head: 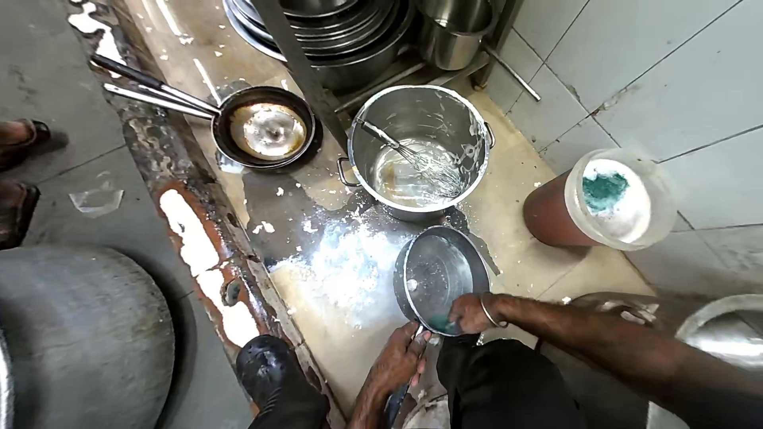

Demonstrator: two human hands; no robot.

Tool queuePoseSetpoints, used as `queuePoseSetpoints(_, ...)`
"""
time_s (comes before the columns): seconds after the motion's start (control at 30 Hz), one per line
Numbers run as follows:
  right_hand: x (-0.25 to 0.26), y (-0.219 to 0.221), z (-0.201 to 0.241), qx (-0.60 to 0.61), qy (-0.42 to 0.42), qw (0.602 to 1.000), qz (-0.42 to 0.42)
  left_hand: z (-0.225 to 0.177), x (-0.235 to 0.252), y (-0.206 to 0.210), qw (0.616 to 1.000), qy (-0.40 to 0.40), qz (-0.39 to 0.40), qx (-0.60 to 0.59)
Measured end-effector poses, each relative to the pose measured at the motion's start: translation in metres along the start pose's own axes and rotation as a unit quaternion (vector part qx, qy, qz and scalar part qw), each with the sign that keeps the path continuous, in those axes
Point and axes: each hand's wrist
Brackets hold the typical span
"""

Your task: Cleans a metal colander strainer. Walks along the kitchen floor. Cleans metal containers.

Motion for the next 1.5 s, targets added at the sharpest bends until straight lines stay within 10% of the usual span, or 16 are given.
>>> queuePoseSetpoints(0.1,0.008,0.004,0.019,0.334,-0.098,0.936,-0.051,-0.004,0.005,0.004,0.999,-0.013,0.005,0.029)
queuePoseSetpoints(0.2,0.020,-0.005,0.056,0.648,-0.145,0.736,-0.131,-0.011,0.005,0.011,0.998,-0.029,0.008,0.052)
queuePoseSetpoints(0.33,0.044,-0.047,0.080,0.764,-0.205,0.561,-0.244,-0.018,0.010,0.022,0.999,-0.031,-0.018,0.029)
queuePoseSetpoints(0.5,0.047,-0.080,0.061,0.809,-0.144,0.448,-0.353,-0.018,0.015,0.036,0.997,-0.050,-0.007,0.057)
queuePoseSetpoints(0.57,0.036,-0.072,0.061,0.790,-0.114,0.488,-0.352,-0.018,0.017,0.043,0.994,-0.067,0.007,0.081)
queuePoseSetpoints(0.7,0.039,-0.027,0.060,0.624,-0.134,0.713,-0.292,-0.030,0.019,0.038,0.993,-0.091,0.005,0.077)
queuePoseSetpoints(0.87,0.023,-0.005,0.020,0.173,-0.203,0.949,-0.166,-0.034,0.015,0.023,0.998,-0.054,-0.028,-0.012)
queuePoseSetpoints(1.1,-0.001,-0.022,-0.052,-0.090,-0.067,0.993,-0.027,-0.018,0.013,0.023,0.997,-0.019,-0.013,-0.079)
queuePoseSetpoints(1.23,0.025,-0.058,-0.062,-0.371,0.032,0.923,-0.092,-0.009,0.011,0.013,0.995,0.006,0.008,-0.103)
queuePoseSetpoints(1.5,0.082,-0.041,-0.032,-0.350,0.046,0.925,-0.139,0.018,-0.008,-0.016,0.993,0.045,0.005,-0.112)
Point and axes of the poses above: each hand's wrist, its own x-axis towards the middle knuckle, its own y-axis out of the palm, z = x × y, and after that the axes turned 5 degrees about y, right-handed
